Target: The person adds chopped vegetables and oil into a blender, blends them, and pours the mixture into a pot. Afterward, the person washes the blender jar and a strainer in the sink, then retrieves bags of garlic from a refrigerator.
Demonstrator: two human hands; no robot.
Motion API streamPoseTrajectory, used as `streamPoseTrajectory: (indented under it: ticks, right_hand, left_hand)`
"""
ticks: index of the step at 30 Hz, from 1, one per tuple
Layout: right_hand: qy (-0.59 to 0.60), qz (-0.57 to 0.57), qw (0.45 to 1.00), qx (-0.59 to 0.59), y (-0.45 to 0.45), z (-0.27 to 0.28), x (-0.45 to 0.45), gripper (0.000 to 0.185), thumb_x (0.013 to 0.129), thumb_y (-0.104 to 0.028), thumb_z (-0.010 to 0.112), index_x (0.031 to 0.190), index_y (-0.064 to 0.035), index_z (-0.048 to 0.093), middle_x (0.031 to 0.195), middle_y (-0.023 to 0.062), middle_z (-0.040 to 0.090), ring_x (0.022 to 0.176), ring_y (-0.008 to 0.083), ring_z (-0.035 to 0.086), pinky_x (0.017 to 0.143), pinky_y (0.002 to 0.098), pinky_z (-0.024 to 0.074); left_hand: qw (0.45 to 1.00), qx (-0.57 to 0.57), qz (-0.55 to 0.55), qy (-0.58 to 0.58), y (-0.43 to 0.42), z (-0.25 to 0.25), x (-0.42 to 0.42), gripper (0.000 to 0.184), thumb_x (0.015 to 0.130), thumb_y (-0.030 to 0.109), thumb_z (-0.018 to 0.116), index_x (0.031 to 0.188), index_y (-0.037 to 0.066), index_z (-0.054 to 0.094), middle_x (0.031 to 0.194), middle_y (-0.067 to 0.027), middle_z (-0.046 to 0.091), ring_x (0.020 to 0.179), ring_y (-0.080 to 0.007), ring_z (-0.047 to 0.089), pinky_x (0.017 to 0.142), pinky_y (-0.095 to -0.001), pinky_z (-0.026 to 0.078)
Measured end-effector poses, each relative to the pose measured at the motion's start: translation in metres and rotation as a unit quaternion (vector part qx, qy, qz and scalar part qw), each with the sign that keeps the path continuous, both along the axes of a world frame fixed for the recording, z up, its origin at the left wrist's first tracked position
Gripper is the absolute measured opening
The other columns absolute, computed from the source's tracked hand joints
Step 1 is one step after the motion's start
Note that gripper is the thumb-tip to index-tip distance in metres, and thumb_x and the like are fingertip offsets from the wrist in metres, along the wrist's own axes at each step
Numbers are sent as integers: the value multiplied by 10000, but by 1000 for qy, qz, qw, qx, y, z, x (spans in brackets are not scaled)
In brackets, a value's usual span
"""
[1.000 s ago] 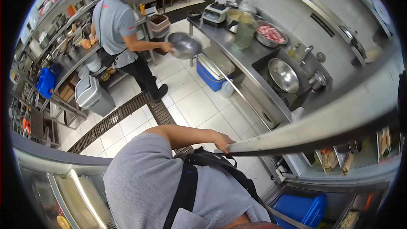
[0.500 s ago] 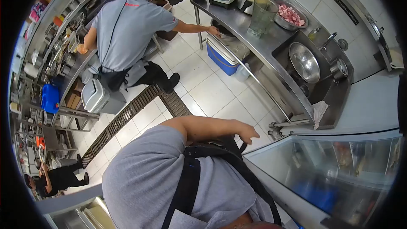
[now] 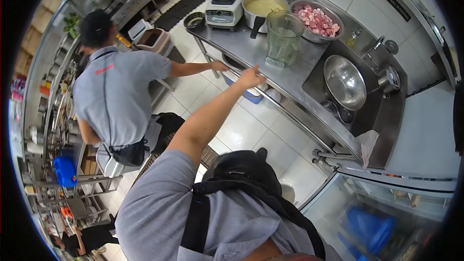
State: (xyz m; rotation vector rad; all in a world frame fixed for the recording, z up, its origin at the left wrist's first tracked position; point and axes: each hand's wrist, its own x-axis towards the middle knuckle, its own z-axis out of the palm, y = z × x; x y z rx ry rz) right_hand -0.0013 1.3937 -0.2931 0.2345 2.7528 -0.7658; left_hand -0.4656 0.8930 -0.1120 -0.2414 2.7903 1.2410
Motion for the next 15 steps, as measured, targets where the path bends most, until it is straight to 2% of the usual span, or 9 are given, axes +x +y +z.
streamPoseTrajectory:
  ticks: [2, 3, 5, 6, 8, 9, 10, 12, 15]
  right_hand:
    - [77, 74, 993, 52, -5, -4, -9, 280, 739, -225, 605, 748, 52, 640, 506, 161, 527, 488, 285, 529, 539, 427, 421]
    - [-22, -51, 998, -12, -26, 33, -39, 296, 744, -236, 603, 760, 58, 636, 508, 149, 528, 508, 285, 540, 552, 426, 427]
    - [-166, -352, 915, -108, -88, 142, -115, 330, 755, -257, 600, 785, 70, 628, 513, 127, 530, 549, 287, 562, 578, 425, 438]
    - [-141, -390, 901, -130, -83, 120, -117, 348, 768, -274, 599, 696, 66, 601, 515, 101, 524, 490, 261, 514, 524, 411, 410]
    - [-28, -422, 897, -130, -79, 96, -124, 322, 797, -243, 619, 576, -34, 514, 459, 35, 424, 387, 145, 369, 410, 349, 302]
    - [17, -358, 932, -55, -97, 137, -147, 332, 780, -222, 639, 533, -72, 477, 445, 3, 379, 372, 123, 333, 391, 326, 270]
    - [-12, -487, 858, -161, -119, 184, -173, 343, 765, -207, 646, 502, -98, 455, 440, -25, 347, 382, 99, 310, 392, 310, 244]
    - [122, -466, 867, -125, -120, 196, -193, 353, 733, -190, 655, 483, -124, 416, 453, -47, 359, 388, 85, 286, 396, 287, 199]
    - [121, -463, 850, -220, -135, 256, -237, 307, 763, -122, 669, 522, -111, 480, 450, -54, 376, 413, 29, 274, 411, 243, 188]
  left_hand:
    - [1000, -5, 11, 9, -15, -24, -46, 930, 687, 438, 729, 1378, -47, 340, 1227, -250, 554, 1153, -365, 530, 987, -369, 423]
    - [999, -23, 28, 25, -20, -34, -64, 994, 673, 433, 748, 1408, -46, 280, 1279, -264, 513, 1215, -371, 483, 1024, -367, 393]
    - [1000, -15, 14, 16, -22, -40, -97, 1047, 662, 417, 768, 1423, -49, 220, 1326, -273, 458, 1247, -377, 446, 1043, -369, 374]
    - [1000, -14, 7, 12, -23, -43, -116, 1104, 651, 401, 788, 1437, -52, 159, 1373, -283, 403, 1279, -384, 409, 1062, -371, 355]
    - [999, 19, -19, 33, -22, -54, -148, 1123, 639, 390, 805, 1438, -47, 147, 1395, -280, 371, 1281, -385, 404, 1062, -380, 355]
    - [997, 52, -28, 48, -17, -68, -153, 1144, 627, 380, 821, 1439, -42, 134, 1418, -276, 338, 1284, -386, 400, 1061, -388, 356]
    - [996, 63, -44, 41, -12, -80, -160, 1144, 627, 380, 821, 1439, -42, 134, 1418, -276, 338, 1284, -386, 400, 1061, -388, 356]
    - [991, 125, -57, 0, -7, -104, -174, 1133, 614, 356, 836, 1432, -28, 153, 1438, -280, 293, 1289, -398, 384, 1064, -404, 351]
    - [995, 95, -36, 16, 4, -77, -172, 1138, 605, 333, 849, 1425, -25, 146, 1433, -283, 289, 1284, -431, 372, 1058, -421, 357]
